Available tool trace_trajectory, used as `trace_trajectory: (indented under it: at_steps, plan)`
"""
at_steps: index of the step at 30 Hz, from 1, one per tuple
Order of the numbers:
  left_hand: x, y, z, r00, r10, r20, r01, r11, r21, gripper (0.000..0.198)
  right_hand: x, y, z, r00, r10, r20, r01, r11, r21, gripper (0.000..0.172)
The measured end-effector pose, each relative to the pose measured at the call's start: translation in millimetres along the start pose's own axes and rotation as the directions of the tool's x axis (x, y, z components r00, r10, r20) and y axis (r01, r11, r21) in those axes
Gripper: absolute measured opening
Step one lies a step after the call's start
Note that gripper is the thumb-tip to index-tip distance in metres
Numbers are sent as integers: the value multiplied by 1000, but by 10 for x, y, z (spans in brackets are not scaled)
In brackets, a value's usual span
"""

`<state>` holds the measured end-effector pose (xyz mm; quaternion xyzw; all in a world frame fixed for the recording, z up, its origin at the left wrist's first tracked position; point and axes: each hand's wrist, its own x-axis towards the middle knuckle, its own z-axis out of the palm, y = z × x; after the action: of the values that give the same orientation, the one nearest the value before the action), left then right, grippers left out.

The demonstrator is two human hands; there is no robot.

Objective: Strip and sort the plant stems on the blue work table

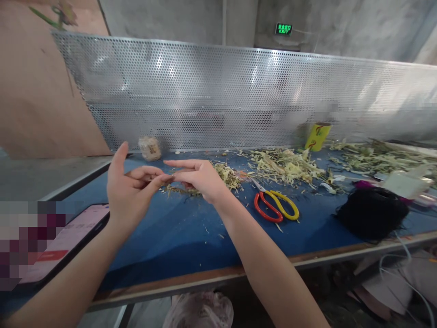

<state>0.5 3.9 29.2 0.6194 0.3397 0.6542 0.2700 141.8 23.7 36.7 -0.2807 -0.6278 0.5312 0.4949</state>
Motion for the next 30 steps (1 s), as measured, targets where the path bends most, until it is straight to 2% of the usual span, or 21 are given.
trace_trajectory:
  at_steps: [3,9,17,22,25,30]
  plan:
    - [-32,2,-1,996,84,35,-86,996,33,87,5,-16,-37,995,93,45,-93,996,16,28]
    - [-12,19,-19,1000,14,16,-14,1000,18,82,6,-33,-43,982,141,123,-158,977,141,24]
    - [39,-27,-40,999,-6,49,14,988,-154,92,19,-16,-20,997,45,66,-56,983,174,35]
    - [55,-18,-48,994,-65,92,75,990,-118,93,19,-32,-19,999,31,20,-33,992,123,38]
    - [26,2,-47,998,6,60,-3,999,-38,93,19,-27,-24,999,44,3,-44,993,113,38]
    - [10,-27,-64,993,113,43,-116,991,74,84,20,1,-13,998,66,-12,-64,991,121,36]
